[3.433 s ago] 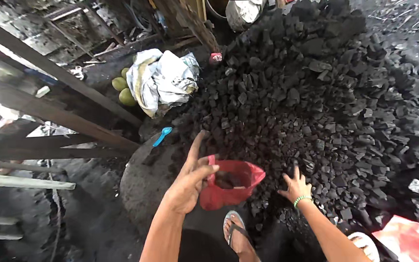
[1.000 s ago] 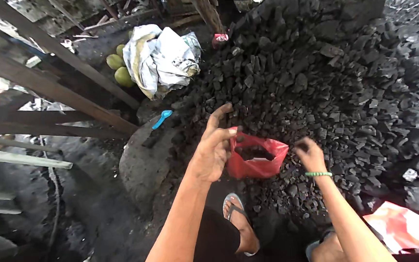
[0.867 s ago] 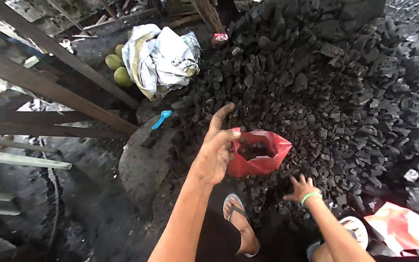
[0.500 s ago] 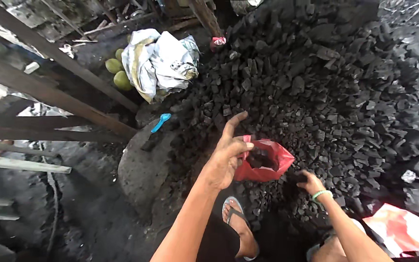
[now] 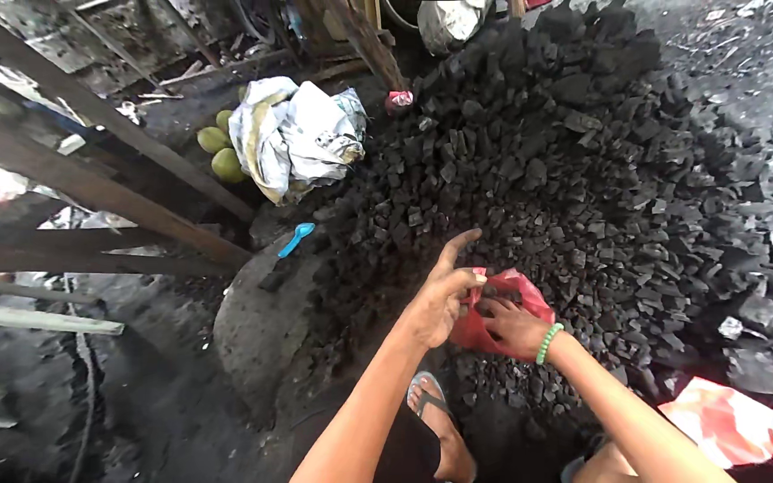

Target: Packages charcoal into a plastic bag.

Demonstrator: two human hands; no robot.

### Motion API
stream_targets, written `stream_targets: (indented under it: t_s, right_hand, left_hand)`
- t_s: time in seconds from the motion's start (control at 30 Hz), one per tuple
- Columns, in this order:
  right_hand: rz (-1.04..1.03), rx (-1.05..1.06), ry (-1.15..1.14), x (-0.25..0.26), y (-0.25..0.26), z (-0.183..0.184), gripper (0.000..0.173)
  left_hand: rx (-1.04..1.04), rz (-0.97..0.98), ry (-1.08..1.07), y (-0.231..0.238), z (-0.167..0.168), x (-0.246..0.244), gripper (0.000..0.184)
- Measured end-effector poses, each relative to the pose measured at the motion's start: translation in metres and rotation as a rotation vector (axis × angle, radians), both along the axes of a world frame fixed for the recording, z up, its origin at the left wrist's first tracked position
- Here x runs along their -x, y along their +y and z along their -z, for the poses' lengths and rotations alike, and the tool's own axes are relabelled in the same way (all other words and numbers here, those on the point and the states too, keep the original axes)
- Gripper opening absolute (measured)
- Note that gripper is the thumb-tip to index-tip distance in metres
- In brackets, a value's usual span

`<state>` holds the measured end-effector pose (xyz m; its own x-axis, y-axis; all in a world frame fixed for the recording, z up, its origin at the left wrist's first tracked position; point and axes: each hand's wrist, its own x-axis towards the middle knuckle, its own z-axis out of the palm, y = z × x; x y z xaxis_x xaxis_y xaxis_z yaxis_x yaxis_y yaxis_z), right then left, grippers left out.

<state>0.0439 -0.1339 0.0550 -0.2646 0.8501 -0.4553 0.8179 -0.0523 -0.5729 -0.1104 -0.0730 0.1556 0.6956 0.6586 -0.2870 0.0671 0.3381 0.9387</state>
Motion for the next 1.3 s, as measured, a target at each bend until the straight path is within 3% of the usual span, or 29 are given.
stream_targets:
  t_s: [0.07,0.13,0.23,0.33,0.4,0.47,0.5,0.57,0.6,0.63,0.7,0.8,0.9,1.0,1.07,1.17,1.2,1.3]
  right_hand:
    - [0.032,-0.09,0.205,-0.015,-0.007,-0.006,0.044]
    - [0.04,-0.097,0.239,-0.032,-0.012,-0.014,0.045]
    - [-0.148,0.086,-0.229,-0.039,-0.024,-0.033,0.069]
    - [-0.287,0.089,-0.51,-0.031,-0.047,-0.055,0.045]
    - [-0.271,-0.052,-0.515,-0.035,-0.061,-0.068,0.03]
    - [-0.267,-0.261,-0.478,-0.04,-0.072,-0.075,0.029]
    - [-0.276,-0.376,-0.454,-0.04,-0.076,-0.078,0.027]
    - [-0.292,-0.703,-0.382,-0.032,-0.085,-0.086,0.02]
    - [-0.294,-0.909,-0.331,-0.025,-0.086,-0.088,0.015]
    - [-0.28,-1.071,-0.265,-0.017,-0.085,-0.092,0.011]
    - [-0.194,-1.213,-0.103,-0.001,-0.081,-0.106,0.009]
    - [0.013,-1.224,0.085,-0.001,-0.071,-0.129,0.015]
    - [0.185,-1.248,-0.082,-0.033,-0.065,-0.145,0.02]
    - [0.314,-1.224,-0.296,-0.066,-0.068,-0.15,0.025]
    - [0.398,-1.192,-0.316,-0.078,-0.068,-0.142,0.03]
    - [0.52,-1.124,-0.158,-0.077,-0.066,-0.124,0.036]
    - [0.552,-1.119,-0.063,-0.074,-0.066,-0.118,0.036]
    - [0.597,-1.005,0.44,-0.065,-0.067,-0.104,0.031]
  left_hand:
    - [-0.016,0.006,-0.024,0.003,-0.003,0.004,0.069]
    - [-0.056,-0.001,-0.009,0.006,-0.007,0.01,0.061]
    - [-0.177,-0.039,0.164,0.011,-0.01,0.017,0.042]
    - [-0.503,0.072,0.582,0.017,-0.004,0.024,0.042]
    - [-0.677,0.269,0.914,0.016,-0.002,0.029,0.063]
    - [-0.761,0.46,1.208,0.009,0.005,0.033,0.079]
    - [-0.776,0.525,1.311,0.006,0.005,0.033,0.071]
    - [-0.769,0.652,1.446,0.006,-0.003,0.026,0.038]
    - [-0.751,0.734,1.467,0.008,-0.01,0.019,0.032]
    - [-0.734,0.801,1.416,0.011,-0.018,0.011,0.032]
    - [-0.669,0.858,1.076,0.016,-0.032,-0.003,0.034]
    - [-0.347,0.646,0.504,0.006,-0.04,-0.02,0.021]
    - [-0.034,0.372,0.253,-0.003,-0.045,-0.021,0.021]
    - [0.064,0.36,0.105,-0.008,-0.042,-0.008,0.017]
    - [0.029,0.415,0.053,-0.018,-0.04,-0.009,0.017]
    - [-0.321,0.353,0.197,-0.039,-0.05,-0.024,0.034]
    - [-0.429,0.313,0.24,-0.043,-0.05,-0.029,0.038]
    - [-0.572,0.127,0.121,-0.048,-0.038,-0.036,0.021]
